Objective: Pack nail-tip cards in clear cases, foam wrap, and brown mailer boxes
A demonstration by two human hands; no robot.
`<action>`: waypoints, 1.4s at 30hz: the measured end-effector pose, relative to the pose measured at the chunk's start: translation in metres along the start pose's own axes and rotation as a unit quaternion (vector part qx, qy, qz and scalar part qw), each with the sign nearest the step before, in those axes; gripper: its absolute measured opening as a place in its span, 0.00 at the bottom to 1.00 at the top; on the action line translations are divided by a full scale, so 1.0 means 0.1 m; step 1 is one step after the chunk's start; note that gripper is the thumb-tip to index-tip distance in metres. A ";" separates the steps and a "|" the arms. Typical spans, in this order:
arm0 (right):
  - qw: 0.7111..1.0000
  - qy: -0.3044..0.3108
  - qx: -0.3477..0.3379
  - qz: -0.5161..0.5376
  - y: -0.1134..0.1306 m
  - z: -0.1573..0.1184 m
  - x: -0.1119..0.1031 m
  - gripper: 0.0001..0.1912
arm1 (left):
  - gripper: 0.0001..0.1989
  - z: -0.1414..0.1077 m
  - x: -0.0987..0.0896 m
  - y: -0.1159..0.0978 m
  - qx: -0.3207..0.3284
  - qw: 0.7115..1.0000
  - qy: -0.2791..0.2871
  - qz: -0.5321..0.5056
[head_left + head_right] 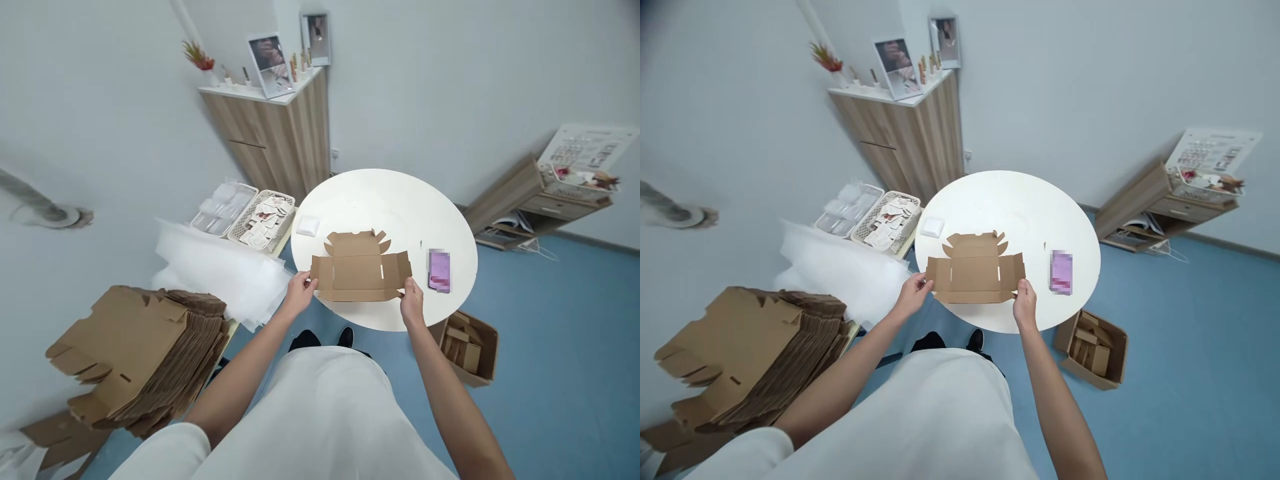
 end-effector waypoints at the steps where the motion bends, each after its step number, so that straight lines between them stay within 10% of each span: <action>1: 1.000 -0.008 0.015 0.023 -0.06 0.03 -0.06 0.19 | 0.16 0.06 0.06 0.02 0.000 1.000 0.009 -0.004; 10: 0.996 -0.031 0.078 -0.005 -0.37 0.16 -0.28 0.19 | 0.16 0.53 0.38 0.22 -0.001 0.996 0.089 0.017; 26: 0.972 -0.065 0.191 -0.118 -0.78 0.32 -0.03 0.25 | 0.16 0.98 0.61 0.75 -0.074 0.984 0.161 0.005; 32: 0.956 -0.123 0.161 -0.215 -0.73 0.41 -0.11 0.31 | 0.32 0.83 0.49 0.55 0.126 0.971 0.130 0.158; 36: 0.958 -0.100 0.129 -0.238 -0.52 0.74 -0.13 0.30 | 0.25 0.71 0.54 0.37 0.262 0.911 0.241 0.210; 42: 0.967 0.011 0.136 -0.214 -0.28 1.29 0.05 0.25 | 0.11 0.65 0.77 0.32 0.285 0.858 0.317 0.287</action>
Point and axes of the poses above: each hand's wrist, its own z-axis towards the middle knuckle, its own x-axis out of the palm, y = z × x, the point moved 1 cm from there along z, towards the middle knuckle, and after that the axes turned 9 degrees about x, right-handed, at the moved point
